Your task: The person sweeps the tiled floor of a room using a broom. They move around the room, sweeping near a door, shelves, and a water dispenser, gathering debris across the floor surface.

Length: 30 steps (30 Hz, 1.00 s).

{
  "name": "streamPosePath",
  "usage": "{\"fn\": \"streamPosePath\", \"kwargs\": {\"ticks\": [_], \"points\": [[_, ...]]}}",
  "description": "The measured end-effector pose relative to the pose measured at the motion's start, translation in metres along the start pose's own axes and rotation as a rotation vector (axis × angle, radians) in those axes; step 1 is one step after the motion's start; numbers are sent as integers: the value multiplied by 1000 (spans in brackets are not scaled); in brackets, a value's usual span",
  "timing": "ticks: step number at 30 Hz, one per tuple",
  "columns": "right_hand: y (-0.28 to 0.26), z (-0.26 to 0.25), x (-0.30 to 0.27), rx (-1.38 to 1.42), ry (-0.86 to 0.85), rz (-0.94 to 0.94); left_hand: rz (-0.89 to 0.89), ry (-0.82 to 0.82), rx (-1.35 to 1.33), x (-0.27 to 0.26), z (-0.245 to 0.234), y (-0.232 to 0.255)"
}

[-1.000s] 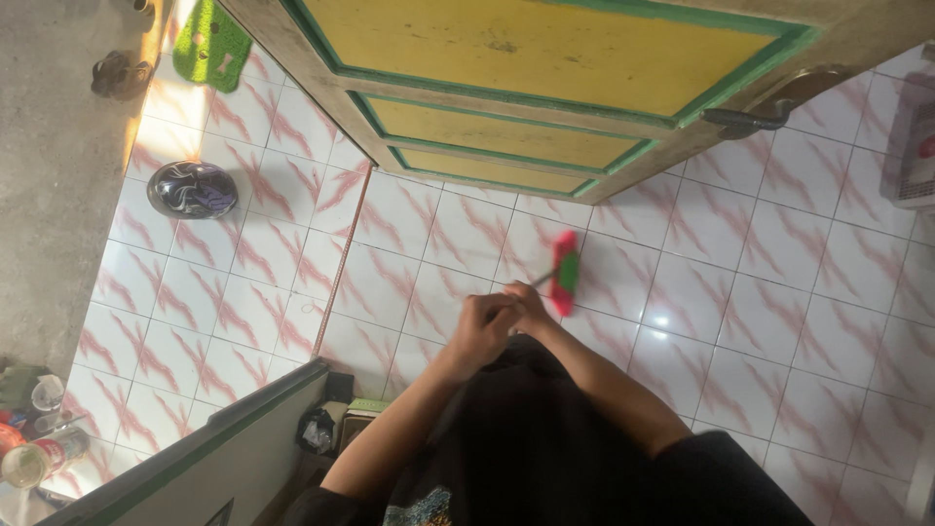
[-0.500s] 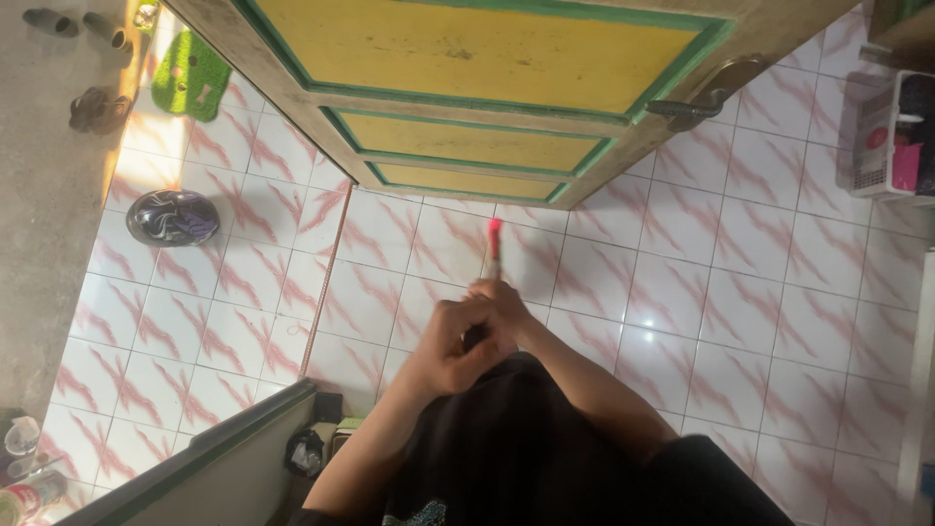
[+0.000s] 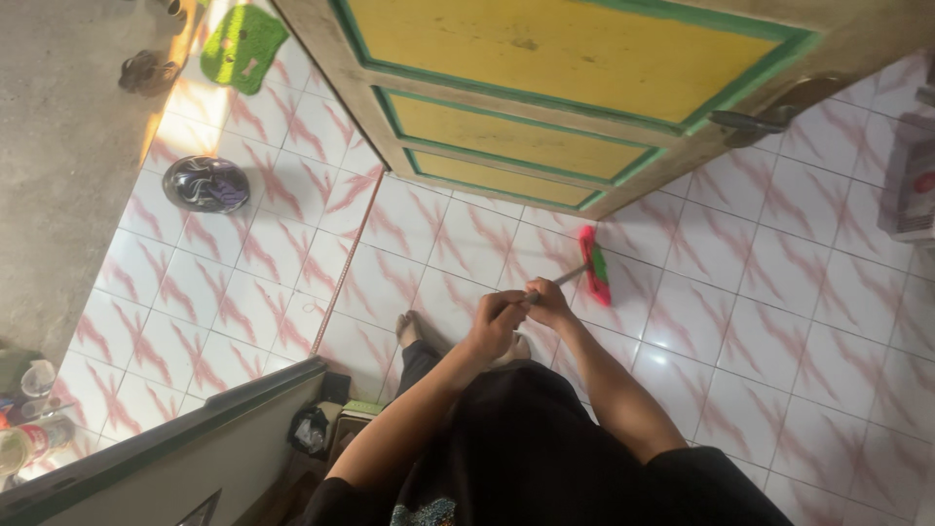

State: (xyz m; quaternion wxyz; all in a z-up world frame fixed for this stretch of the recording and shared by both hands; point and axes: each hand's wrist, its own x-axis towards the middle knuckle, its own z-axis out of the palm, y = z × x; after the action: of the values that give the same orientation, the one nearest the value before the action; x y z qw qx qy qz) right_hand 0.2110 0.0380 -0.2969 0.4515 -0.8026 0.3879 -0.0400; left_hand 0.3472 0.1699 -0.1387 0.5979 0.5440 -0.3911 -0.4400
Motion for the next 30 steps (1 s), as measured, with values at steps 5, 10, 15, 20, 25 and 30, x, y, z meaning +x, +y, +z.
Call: {"fn": "streamPosePath", "kwargs": {"ticks": [5,10,15,20,25,30], "points": [[-61,70,64,164,-91,-218,184,202,207,-6,-83,45],[-154,143,133,435,-294,-126,-42,186,252,-4,-173,128],[-252,175,170,695,-462,8,-14,163,347,3,-234,197],[-327,125,126,82,-330,-260,107,15,218,-17,-274,229],[-280,99,83,-119,-203,41,617,49,274,-22,-264,158],[-199,135,81,-32,-124,307,-262,-38,-226,-8,-261,44]]}}
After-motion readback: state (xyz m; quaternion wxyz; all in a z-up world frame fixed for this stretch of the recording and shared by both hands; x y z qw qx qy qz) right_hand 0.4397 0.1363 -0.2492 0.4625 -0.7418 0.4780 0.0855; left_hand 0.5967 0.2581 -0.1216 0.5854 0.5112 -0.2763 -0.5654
